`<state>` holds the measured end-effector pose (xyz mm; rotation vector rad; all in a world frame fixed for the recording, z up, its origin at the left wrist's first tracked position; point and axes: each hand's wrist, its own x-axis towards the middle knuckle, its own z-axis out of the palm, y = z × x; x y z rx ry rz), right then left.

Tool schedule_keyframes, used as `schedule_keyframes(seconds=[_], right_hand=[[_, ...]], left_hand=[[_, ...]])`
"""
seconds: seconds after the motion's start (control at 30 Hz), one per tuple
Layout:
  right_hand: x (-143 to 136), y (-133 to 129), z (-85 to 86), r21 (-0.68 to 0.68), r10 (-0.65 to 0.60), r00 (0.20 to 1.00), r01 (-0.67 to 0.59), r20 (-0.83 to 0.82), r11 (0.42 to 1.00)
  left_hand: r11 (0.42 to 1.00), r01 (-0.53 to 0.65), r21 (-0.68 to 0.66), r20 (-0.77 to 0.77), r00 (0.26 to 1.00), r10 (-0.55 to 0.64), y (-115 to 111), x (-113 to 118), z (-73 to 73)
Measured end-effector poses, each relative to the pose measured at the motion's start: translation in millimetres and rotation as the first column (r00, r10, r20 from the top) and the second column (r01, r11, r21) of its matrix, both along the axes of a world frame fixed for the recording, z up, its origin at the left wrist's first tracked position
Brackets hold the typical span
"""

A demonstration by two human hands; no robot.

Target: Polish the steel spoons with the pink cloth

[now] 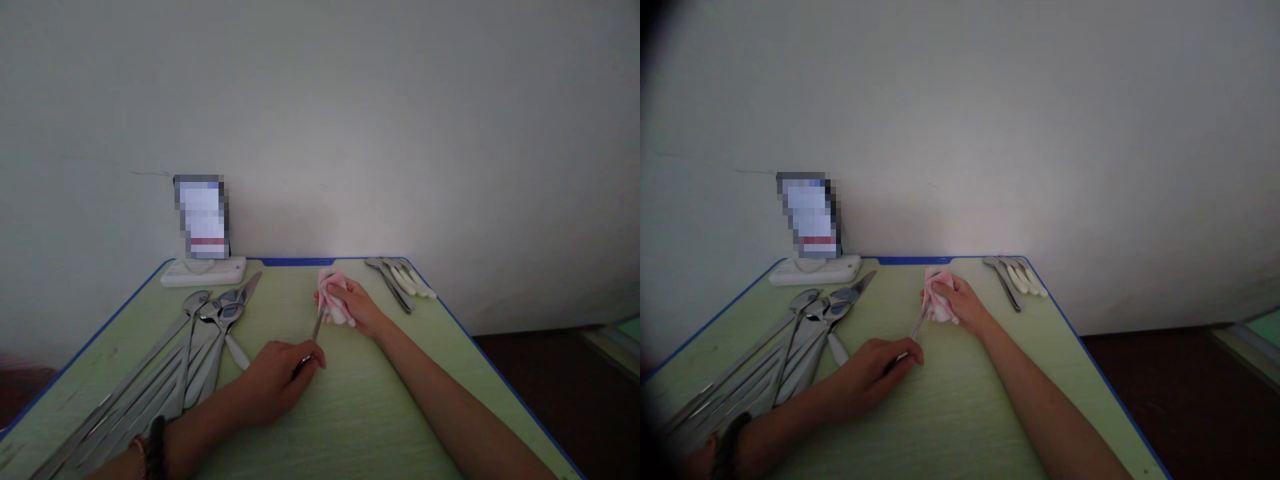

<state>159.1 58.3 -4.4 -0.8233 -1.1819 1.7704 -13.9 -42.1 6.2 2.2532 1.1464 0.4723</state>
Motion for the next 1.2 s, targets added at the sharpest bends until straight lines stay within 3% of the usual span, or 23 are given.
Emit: schedule_keyframes(seconds=[0.23,0.5,0.6,0.87,0.97,1.07,1.2], right_hand=[[-3.4,3.6,2.7,-0.034,-0.138,0.968,0.134,-0.212,0.990],[1.2,0.6,-1.9,0.060,-0.044,0.992,0.038,0.114,0.997],[3.9,1.3,-2.1,0.090,0.017,0.988,-0.031,0.156,0.995],[3.2,0.1,0.4,0.138,0.009,0.980,-0.037,0.198,0.990],[-0.6,-2.0,2.1,0.091,-0.022,0.992,0.011,0.126,0.996],[-3.7,-1.6,1.5,-0.057,-0.087,0.996,0.088,0.019,0.994],[-3.0,1.1,-1.5,-0.145,-0.266,0.955,0.283,0.129,0.948]], left_hand=[[1.000,0.000,-0.017,0.008,1.000,0.001,-0.7,-0.1,2.6],[0.999,0.041,-0.032,0.031,0.999,-0.040,-1.7,-2.4,4.4],[0.999,0.046,-0.030,0.030,0.999,-0.045,-2.0,-2.2,5.0],[0.997,0.062,-0.034,0.056,0.997,-0.060,-2.1,-2.7,3.1],[0.996,0.046,-0.071,0.089,0.995,-0.040,-1.4,-3.1,3.3],[0.988,0.023,-0.152,0.172,0.985,0.004,-0.2,-3.7,3.6],[0.978,0.008,-0.206,0.253,0.966,0.045,0.3,-4.5,2.0]])
